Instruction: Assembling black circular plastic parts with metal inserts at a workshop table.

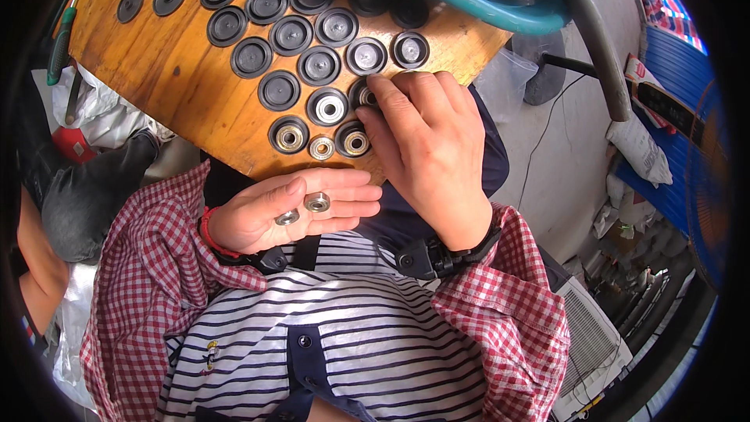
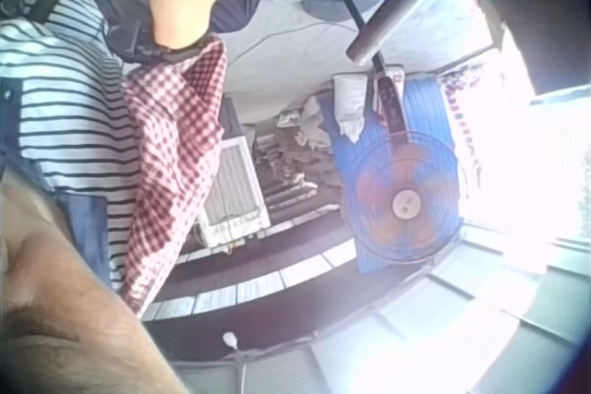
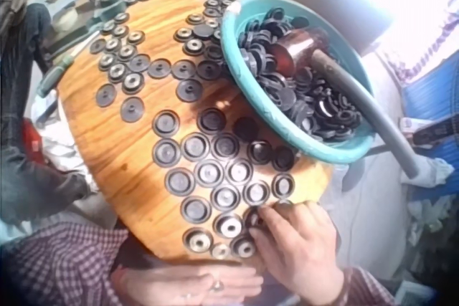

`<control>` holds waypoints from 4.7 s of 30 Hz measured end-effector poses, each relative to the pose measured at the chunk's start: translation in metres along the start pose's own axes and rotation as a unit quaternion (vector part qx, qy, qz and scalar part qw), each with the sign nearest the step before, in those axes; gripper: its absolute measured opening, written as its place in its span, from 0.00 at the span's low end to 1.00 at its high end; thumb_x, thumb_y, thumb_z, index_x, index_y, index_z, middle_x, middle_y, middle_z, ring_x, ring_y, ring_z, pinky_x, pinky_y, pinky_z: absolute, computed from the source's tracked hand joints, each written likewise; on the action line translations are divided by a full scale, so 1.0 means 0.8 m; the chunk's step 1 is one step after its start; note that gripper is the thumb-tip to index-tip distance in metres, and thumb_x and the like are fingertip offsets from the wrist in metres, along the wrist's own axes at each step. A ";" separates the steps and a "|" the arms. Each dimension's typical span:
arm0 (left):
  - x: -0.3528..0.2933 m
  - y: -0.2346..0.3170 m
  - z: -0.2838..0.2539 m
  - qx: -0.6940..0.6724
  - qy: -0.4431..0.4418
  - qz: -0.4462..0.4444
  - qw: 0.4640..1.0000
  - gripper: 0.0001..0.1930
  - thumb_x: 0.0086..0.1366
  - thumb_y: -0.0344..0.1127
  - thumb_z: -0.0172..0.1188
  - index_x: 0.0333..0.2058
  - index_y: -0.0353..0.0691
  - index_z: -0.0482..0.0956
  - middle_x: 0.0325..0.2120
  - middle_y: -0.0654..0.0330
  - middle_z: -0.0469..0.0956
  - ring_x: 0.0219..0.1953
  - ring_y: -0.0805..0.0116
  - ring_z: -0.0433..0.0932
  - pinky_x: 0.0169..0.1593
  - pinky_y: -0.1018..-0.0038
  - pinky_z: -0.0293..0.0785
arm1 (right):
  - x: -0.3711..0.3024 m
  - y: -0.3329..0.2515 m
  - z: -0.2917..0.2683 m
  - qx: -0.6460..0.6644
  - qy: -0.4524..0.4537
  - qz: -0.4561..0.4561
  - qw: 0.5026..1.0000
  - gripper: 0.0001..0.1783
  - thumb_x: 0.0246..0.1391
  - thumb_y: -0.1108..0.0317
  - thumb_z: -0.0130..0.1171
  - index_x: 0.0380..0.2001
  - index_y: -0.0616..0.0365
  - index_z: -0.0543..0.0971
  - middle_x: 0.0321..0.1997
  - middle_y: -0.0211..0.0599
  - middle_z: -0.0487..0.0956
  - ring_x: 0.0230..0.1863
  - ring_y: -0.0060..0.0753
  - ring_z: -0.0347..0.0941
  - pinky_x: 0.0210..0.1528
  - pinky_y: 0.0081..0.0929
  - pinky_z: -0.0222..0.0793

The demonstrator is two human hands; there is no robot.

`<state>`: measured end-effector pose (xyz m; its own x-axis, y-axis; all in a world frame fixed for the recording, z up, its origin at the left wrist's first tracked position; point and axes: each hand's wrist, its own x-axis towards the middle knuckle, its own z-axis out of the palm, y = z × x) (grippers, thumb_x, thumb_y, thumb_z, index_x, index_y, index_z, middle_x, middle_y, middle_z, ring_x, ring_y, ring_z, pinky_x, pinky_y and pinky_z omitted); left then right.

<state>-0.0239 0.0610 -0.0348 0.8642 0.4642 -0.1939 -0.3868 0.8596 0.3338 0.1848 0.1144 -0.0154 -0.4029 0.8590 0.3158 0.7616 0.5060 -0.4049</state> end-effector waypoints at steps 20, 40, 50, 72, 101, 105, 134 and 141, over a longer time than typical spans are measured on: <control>-0.004 0.015 0.000 0.013 -0.040 -0.144 0.989 0.22 0.69 0.29 0.41 0.59 0.24 0.59 0.58 0.44 0.65 0.62 0.53 0.64 0.64 0.61 0.60 | -0.018 -0.024 -0.002 0.034 -0.032 -0.043 0.998 0.21 0.34 0.65 0.72 0.37 0.55 0.81 0.33 0.30 0.72 0.33 0.34 0.66 0.34 0.30 0.60; 0.002 0.008 -0.004 -0.005 -0.014 -0.019 1.000 0.35 0.71 0.53 0.39 0.64 0.27 0.49 0.63 0.39 0.56 0.66 0.47 0.56 0.67 0.57 0.53 | -0.033 0.010 -0.010 -0.020 0.069 0.111 0.991 0.15 0.40 0.71 0.69 0.36 0.60 0.80 0.33 0.37 0.73 0.34 0.38 0.69 0.35 0.32 0.67; 0.004 0.005 -0.003 0.006 -0.021 -0.016 1.000 0.40 0.70 0.61 0.33 0.65 0.28 0.47 0.64 0.40 0.54 0.67 0.47 0.54 0.67 0.57 0.51 | -0.033 0.003 -0.016 -0.025 0.054 0.129 0.990 0.15 0.41 0.71 0.68 0.35 0.59 0.80 0.31 0.36 0.73 0.33 0.39 0.70 0.35 0.32 0.66; 0.006 -0.001 -0.009 -0.052 -0.028 0.017 0.998 0.41 0.70 0.63 0.27 0.66 0.30 0.43 0.64 0.46 0.54 0.67 0.57 0.53 0.68 0.62 0.49 | -0.031 -0.018 -0.029 0.171 0.052 0.112 0.977 0.16 0.41 0.76 0.64 0.38 0.60 0.77 0.35 0.36 0.76 0.34 0.34 0.70 0.35 0.27 0.66; 0.005 0.003 -0.009 0.024 -0.016 0.000 1.000 0.44 0.68 0.66 0.28 0.66 0.31 0.42 0.66 0.41 0.50 0.68 0.51 0.51 0.68 0.58 0.49 | 0.013 0.032 -0.009 0.113 -0.016 0.278 0.954 0.14 0.47 0.68 0.68 0.34 0.64 0.76 0.22 0.24 0.72 0.25 0.15 0.65 0.28 0.17 0.63; 0.009 0.002 -0.012 0.017 -0.001 0.005 1.000 0.43 0.68 0.65 0.27 0.66 0.30 0.44 0.65 0.41 0.52 0.68 0.50 0.51 0.68 0.58 0.50 | 0.013 0.041 -0.006 0.154 -0.046 0.325 0.932 0.15 0.47 0.68 0.68 0.35 0.64 0.76 0.24 0.26 0.72 0.27 0.16 0.66 0.29 0.18 0.63; 0.014 0.028 0.066 0.266 -0.369 0.046 0.889 0.51 0.45 0.71 0.63 0.53 0.27 0.70 0.53 0.45 0.70 0.55 0.48 0.71 0.56 0.60 0.67 | 0.005 0.009 0.008 0.006 0.078 0.146 0.986 0.14 0.42 0.68 0.67 0.35 0.59 0.80 0.37 0.39 0.74 0.42 0.44 0.68 0.46 0.37 0.64; 0.025 0.017 0.095 0.233 -0.378 0.125 0.887 0.38 0.42 0.53 0.76 0.46 0.31 0.74 0.44 0.49 0.75 0.46 0.53 0.75 0.49 0.64 0.72 | 0.002 0.000 0.000 0.002 0.086 0.149 0.985 0.14 0.42 0.69 0.67 0.34 0.59 0.80 0.37 0.39 0.74 0.42 0.45 0.68 0.47 0.37 0.63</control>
<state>0.0126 0.0653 0.0362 0.8076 0.2007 0.5545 -0.5734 0.4869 0.6589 0.1843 0.1157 -0.0151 -0.0695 0.9436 0.3236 0.8310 0.2343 -0.5046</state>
